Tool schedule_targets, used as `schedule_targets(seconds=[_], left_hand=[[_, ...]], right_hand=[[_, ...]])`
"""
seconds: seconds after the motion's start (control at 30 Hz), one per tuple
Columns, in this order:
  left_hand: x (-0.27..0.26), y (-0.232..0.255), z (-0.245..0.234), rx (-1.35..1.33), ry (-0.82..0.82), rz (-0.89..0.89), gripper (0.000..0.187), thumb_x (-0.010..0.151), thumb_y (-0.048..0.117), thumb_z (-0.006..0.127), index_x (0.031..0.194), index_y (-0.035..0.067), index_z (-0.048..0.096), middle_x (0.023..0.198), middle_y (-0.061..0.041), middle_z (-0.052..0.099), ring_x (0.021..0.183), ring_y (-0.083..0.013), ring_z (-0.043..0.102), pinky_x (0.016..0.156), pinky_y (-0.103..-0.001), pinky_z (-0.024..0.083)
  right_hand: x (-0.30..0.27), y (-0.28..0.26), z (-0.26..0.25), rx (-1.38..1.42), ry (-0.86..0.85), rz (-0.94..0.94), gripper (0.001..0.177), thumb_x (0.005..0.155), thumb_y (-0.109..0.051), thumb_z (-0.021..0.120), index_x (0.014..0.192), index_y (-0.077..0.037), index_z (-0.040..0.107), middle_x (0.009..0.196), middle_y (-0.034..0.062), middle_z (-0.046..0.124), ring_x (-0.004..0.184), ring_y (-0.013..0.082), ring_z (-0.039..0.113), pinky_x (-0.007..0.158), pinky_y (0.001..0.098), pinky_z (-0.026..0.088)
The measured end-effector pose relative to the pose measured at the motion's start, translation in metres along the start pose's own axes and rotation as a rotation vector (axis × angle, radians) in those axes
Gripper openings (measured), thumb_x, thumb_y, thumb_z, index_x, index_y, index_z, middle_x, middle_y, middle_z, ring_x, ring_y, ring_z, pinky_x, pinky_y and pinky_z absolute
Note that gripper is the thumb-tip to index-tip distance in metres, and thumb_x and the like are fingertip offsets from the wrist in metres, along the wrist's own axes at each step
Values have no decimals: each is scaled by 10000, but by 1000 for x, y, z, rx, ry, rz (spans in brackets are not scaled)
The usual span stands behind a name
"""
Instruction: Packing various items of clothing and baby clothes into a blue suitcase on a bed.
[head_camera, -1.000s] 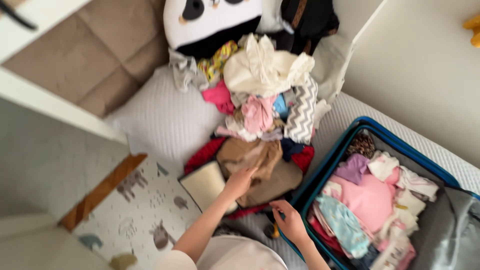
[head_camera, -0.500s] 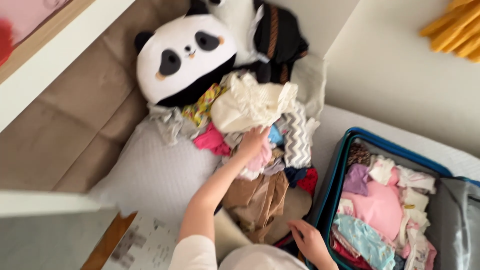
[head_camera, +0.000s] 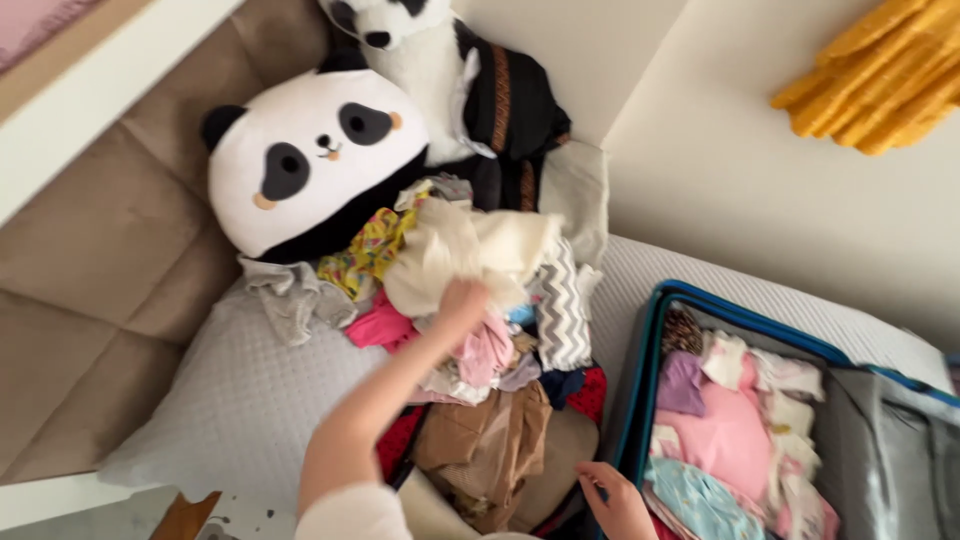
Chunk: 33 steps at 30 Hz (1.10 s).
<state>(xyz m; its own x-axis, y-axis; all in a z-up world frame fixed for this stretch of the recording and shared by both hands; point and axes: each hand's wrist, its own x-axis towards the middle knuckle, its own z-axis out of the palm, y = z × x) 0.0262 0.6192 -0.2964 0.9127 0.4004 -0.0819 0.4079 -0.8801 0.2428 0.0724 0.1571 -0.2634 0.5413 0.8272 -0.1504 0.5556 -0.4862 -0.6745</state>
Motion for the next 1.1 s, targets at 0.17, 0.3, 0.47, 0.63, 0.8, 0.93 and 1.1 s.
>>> schedule_targets(seconds=[0.17,0.3,0.47,0.63,0.8,0.93,1.1], left_hand=[[-181,112,-31,-461,346,-20,316,698,226,813,937,43,719,945,-175,693,896,-393,659,781,-524,506],[-269,191,-11,-707,321,69,342,729,218,804,1011,42,723,1088,-143,698,982,-383,641,845,-491,511],[-291,210,8,-776,216,-11,295,815,266,794,997,52,704,994,-149,690,934,-378,664,819,-494,526],[-289,197,-45,-632,31,-280,384,863,387,762,1014,41,691,971,-164,707,931,-386,683,807,-498,542],[-268,190,-14,-832,-587,-138,796,799,648,706,1299,36,616,1170,-230,703,1064,-367,696,920,-435,552],[-230,146,51,-541,-230,-313,851,875,623,668,1416,-8,484,1313,-280,621,1189,-406,626,990,-484,496],[-165,60,128,-491,149,-600,882,865,338,734,1549,0,291,1531,-262,406,1384,-420,446,1105,-505,410]], right_hand=[[43,4,34,686,-112,367,411,940,-369,601,1265,-125,656,1165,49,741,1063,203,743,879,386,600],[79,-11,71,1325,-463,622,582,949,-383,610,1413,-32,577,1271,109,707,1118,255,684,940,410,564],[101,-49,73,963,-264,632,456,919,-194,680,1330,-4,629,1160,135,742,1004,274,716,844,417,584],[48,30,31,1087,145,569,369,1070,-190,635,1375,18,643,1101,163,664,872,300,604,635,462,454],[-22,-5,-50,1283,315,225,368,911,-37,567,1271,31,603,1193,99,719,1070,223,702,901,369,564],[-49,60,-21,1103,415,643,344,991,-91,603,1302,55,609,1087,169,697,868,311,605,654,443,426],[-71,45,-1,950,245,544,299,832,-18,637,1110,82,684,1002,120,746,875,222,700,791,353,536]])
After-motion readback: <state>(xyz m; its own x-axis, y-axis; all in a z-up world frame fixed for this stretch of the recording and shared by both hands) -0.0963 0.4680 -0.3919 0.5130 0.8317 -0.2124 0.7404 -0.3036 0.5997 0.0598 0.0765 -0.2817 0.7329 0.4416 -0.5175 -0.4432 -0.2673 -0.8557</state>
